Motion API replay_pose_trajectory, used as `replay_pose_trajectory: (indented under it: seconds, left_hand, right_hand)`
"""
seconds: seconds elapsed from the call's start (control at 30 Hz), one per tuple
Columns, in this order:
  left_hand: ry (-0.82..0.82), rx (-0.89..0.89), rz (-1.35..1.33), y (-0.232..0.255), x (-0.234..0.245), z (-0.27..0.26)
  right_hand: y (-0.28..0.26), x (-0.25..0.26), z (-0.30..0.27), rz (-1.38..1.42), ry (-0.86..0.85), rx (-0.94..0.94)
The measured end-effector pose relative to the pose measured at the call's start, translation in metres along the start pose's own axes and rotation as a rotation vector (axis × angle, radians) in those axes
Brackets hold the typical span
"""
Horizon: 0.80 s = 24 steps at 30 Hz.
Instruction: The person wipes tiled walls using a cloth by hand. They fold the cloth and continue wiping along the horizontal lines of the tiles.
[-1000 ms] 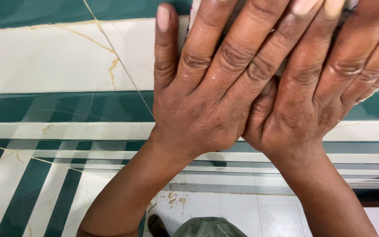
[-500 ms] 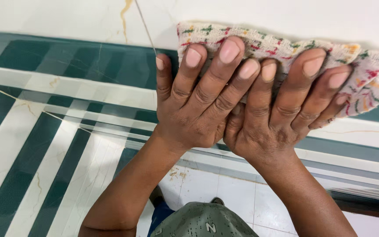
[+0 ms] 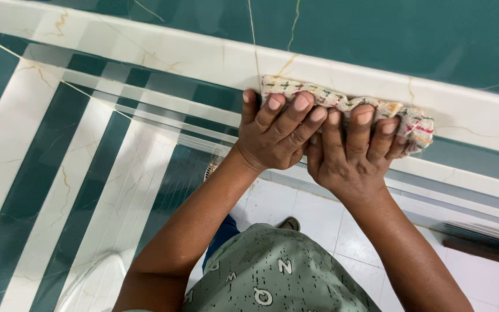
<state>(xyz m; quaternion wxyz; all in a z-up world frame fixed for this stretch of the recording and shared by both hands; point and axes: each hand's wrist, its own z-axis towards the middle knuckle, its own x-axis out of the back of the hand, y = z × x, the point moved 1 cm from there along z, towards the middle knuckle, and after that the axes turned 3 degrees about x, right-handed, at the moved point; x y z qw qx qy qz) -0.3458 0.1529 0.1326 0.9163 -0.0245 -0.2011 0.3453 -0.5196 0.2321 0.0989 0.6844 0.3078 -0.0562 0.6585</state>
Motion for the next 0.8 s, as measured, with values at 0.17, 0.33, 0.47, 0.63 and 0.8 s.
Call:
replay_pose_trajectory:
  seconds: [0.17, 0.33, 0.47, 0.63, 0.8]
  left_hand:
    - [-0.003, -0.017, 0.036, 0.000, 0.002, 0.024]
    - [0.067, -0.023, 0.066, 0.003, -0.004, 0.031]
    - [0.027, -0.046, 0.051, 0.000, -0.014, -0.009]
    - [-0.065, -0.062, 0.107, -0.007, -0.036, -0.083]
    - [-0.124, -0.056, 0.072, -0.011, -0.034, -0.104]
  right_hand:
    - [0.017, 0.005, 0.007, -0.040, -0.064, -0.064]
    - [0.012, -0.007, 0.010, -0.003, 0.097, -0.190]
    - [-0.014, -0.027, -0.019, 0.007, 0.094, -0.095]
    - [-0.047, -0.061, -0.061, 0.024, 0.025, -0.026]
    - [-0.057, -0.060, -0.068, 0.068, -0.018, -0.011]
